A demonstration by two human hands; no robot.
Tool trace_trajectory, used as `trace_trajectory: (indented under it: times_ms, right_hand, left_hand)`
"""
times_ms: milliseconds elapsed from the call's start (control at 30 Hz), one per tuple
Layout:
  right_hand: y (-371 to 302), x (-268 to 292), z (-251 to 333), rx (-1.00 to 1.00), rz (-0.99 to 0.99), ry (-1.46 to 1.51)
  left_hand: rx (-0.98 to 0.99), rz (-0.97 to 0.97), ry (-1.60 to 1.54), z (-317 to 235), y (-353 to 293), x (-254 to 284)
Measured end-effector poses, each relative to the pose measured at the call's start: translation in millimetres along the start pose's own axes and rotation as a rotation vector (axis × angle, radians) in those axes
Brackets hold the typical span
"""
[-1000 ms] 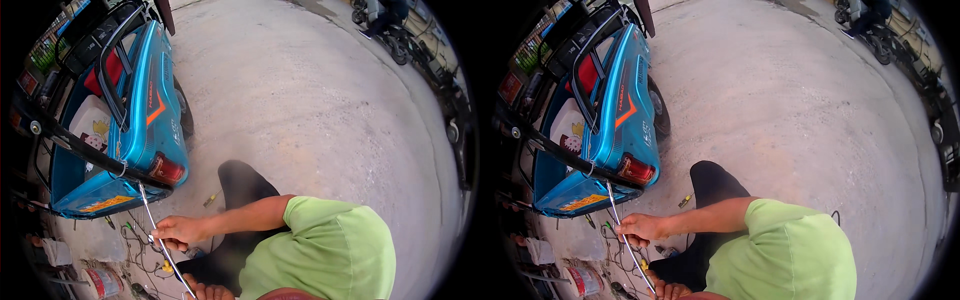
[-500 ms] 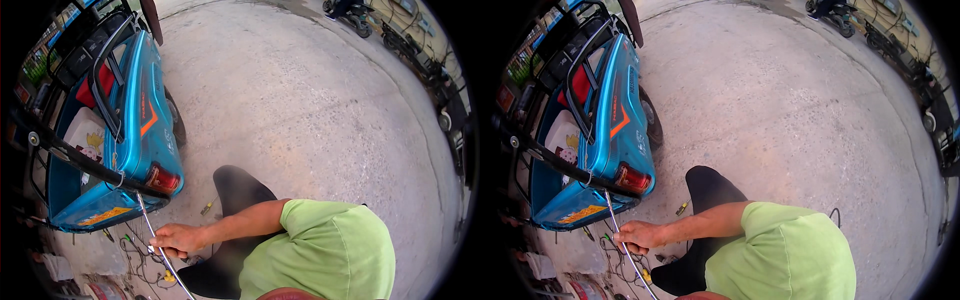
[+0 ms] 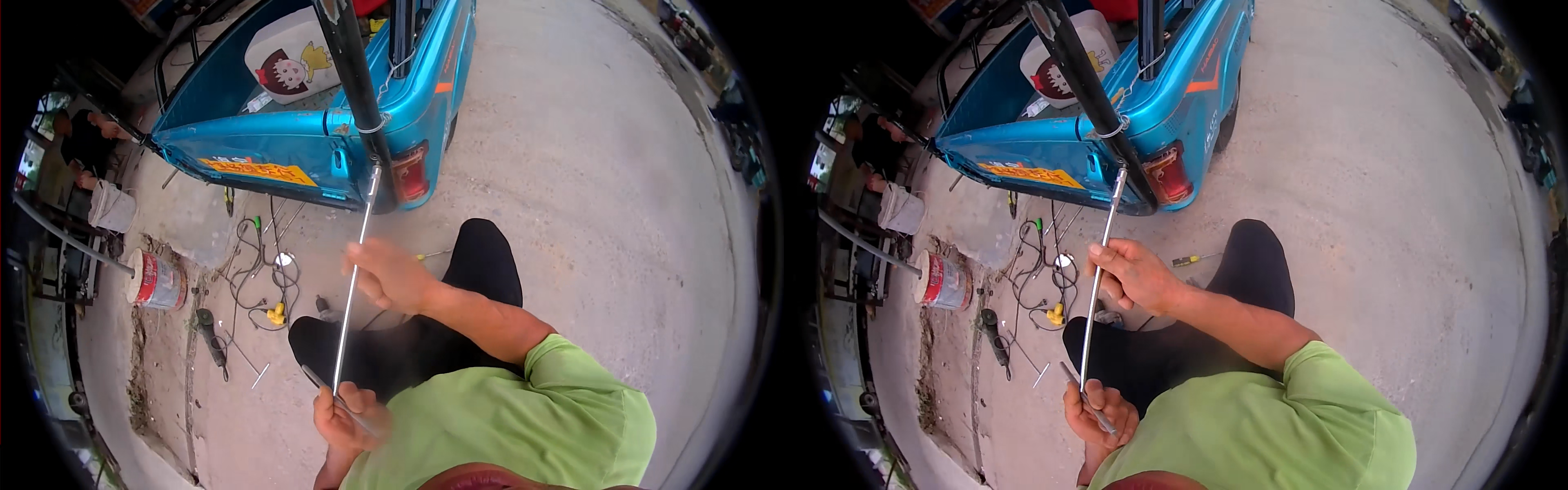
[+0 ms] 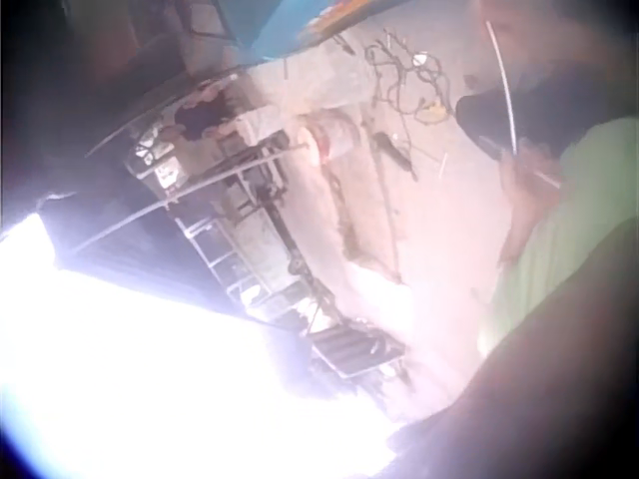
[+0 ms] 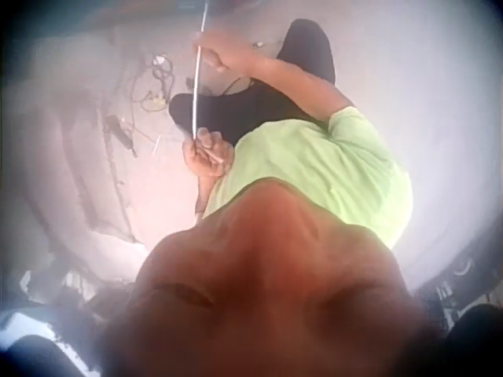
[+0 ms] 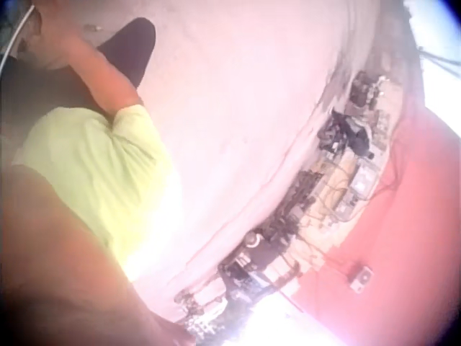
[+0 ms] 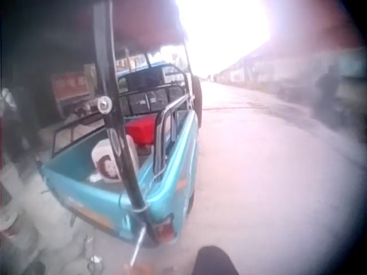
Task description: The person aligns a black pole onto the mount of a cargo cart, inserts a metal rod through the mounting hole, and then inserts a small metal pin into the bracket by hand to secure the pole.
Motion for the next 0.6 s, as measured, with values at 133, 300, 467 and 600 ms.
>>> trace_trajectory:
  times_ms: [133, 300, 467, 600]
  right_hand:
    - [-1, -5, -2, 0.02, -0.07, 0.102]
    - [-2, 2, -2, 0.014, -0.063, 0.129]
    - [2, -8, -6, -0.046, -0.09, 0.205]
    - [1, -1, -4, -0.039, -0.054, 0.148]
  left_hand:
    - [0.11, 0.035, -0.051, -2, -15, 0]
    - [-0.404, -0.054, 1.278, -66, -23, -18]
    - [-1.036, -0.001, 2.203, -74, -22, -86]
    - [-1.016, 0.173, 2.184, -71, -1, -91]
Point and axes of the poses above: each hand's wrist, its own y-axis towards the middle knuckle, its own x-axis out of the back of the hand, z = x × y, the point moved 7 cm from there along y, towards the middle knuckle, and after that the axes turned 8 degrees about -x, right-handed, at the moved point
